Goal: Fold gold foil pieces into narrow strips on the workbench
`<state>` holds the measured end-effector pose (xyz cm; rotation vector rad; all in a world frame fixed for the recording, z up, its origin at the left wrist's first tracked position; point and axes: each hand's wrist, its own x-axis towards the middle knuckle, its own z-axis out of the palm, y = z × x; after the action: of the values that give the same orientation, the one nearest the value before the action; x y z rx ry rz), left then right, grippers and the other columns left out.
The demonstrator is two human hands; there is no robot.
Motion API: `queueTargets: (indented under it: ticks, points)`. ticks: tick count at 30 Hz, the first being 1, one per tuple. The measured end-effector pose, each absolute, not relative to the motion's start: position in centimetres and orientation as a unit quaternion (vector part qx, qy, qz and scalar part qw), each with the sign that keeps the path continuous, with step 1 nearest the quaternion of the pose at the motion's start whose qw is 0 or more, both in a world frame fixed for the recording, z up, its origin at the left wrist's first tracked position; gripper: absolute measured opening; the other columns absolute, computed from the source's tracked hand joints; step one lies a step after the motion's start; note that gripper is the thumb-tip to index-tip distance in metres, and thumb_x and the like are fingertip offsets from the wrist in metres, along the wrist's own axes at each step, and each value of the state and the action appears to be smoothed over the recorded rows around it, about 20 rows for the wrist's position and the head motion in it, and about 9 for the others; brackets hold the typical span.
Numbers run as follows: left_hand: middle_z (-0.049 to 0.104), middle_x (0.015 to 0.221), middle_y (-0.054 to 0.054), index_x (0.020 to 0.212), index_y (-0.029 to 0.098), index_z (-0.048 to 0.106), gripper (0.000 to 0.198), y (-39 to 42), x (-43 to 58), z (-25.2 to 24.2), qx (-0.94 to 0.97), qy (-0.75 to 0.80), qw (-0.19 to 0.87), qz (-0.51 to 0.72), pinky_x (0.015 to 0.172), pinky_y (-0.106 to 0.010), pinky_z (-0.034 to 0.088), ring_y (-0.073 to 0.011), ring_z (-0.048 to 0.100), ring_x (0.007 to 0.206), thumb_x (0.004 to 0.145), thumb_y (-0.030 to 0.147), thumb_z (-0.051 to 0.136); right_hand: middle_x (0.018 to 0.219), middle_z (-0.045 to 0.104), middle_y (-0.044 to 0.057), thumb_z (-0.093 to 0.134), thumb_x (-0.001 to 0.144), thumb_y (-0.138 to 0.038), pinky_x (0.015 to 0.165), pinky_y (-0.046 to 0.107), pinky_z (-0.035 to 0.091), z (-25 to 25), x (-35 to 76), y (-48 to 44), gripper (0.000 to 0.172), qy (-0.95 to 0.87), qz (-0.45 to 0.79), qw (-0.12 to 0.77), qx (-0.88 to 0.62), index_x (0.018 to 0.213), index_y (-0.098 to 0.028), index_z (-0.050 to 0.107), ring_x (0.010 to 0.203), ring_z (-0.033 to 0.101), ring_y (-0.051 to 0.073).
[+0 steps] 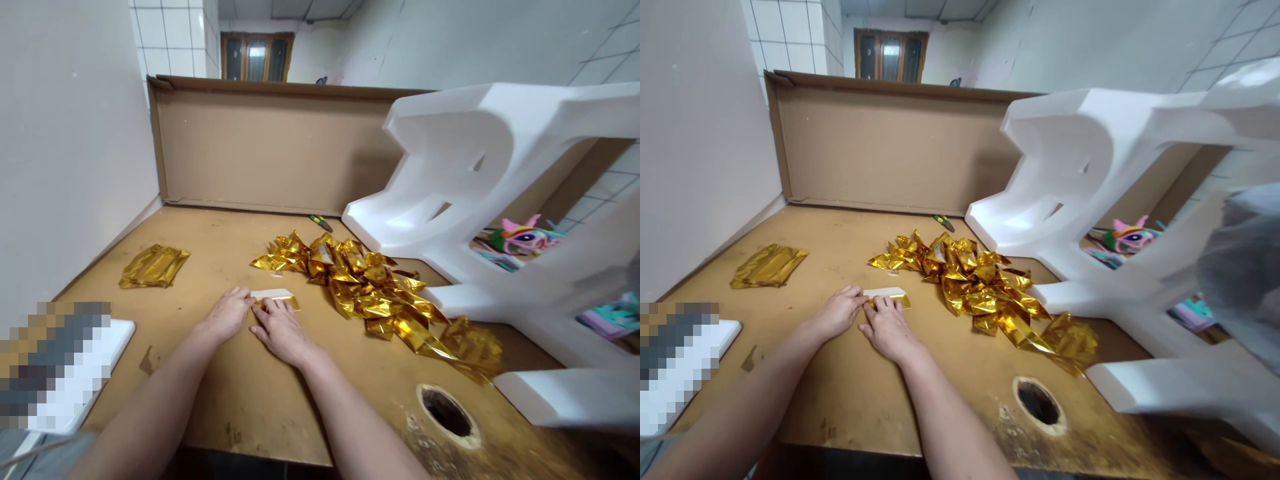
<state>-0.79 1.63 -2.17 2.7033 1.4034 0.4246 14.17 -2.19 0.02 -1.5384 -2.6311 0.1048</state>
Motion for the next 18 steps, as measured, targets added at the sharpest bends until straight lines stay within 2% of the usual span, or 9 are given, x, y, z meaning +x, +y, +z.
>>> queueTargets:
  ticks: [10, 15, 18]
  points:
    - [0.056, 0.091, -0.007, 0.092, 0.018, 0.064, 0.026, 1.4, -0.9, -1.8, 0.88, 0.455, 0.044, 0.132, 0.079, -0.029, 0.042, -0.0188, 0.05, 0.086, 0.087, 0.015, 0.038, 0.11, 0.054, 0.012, 0.048, 0.086, -0.034, 0.092, 0.041, 0.032, 0.3, 15.1, -2.4, 0.035, -0.872, 0.061, 0.059, -0.482, 0.115, -0.017, 0.057, 0.106, 0.043, 0.025]
    - [0.056, 0.093, -0.007, 0.095, 0.017, 0.063, 0.021, 1.3, -0.8, -1.5, 0.878, 0.458, 0.046, 0.132, 0.082, -0.031, 0.042, -0.0193, 0.051, 0.09, 0.086, 0.016, 0.044, 0.1, 0.057, 0.01, 0.045, 0.088, -0.032, 0.088, 0.037, 0.034, 0.6, 15.6, -2.2, 0.027, -0.878, 0.071, 0.076, -0.467, 0.1, -0.018, 0.065, 0.098, 0.047, 0.021]
    - [0.056, 0.093, -0.007, 0.095, 0.017, 0.064, 0.02, 1.3, -0.8, -1.7, 0.879, 0.456, 0.04, 0.133, 0.082, -0.031, 0.043, -0.0194, 0.051, 0.091, 0.087, 0.02, 0.046, 0.093, 0.057, 0.008, 0.044, 0.089, -0.029, 0.088, 0.036, 0.033, 0.6, 16.1, -1.9, 0.026, -0.873, 0.072, 0.087, -0.474, 0.097, -0.018, 0.066, 0.095, 0.048, 0.02]
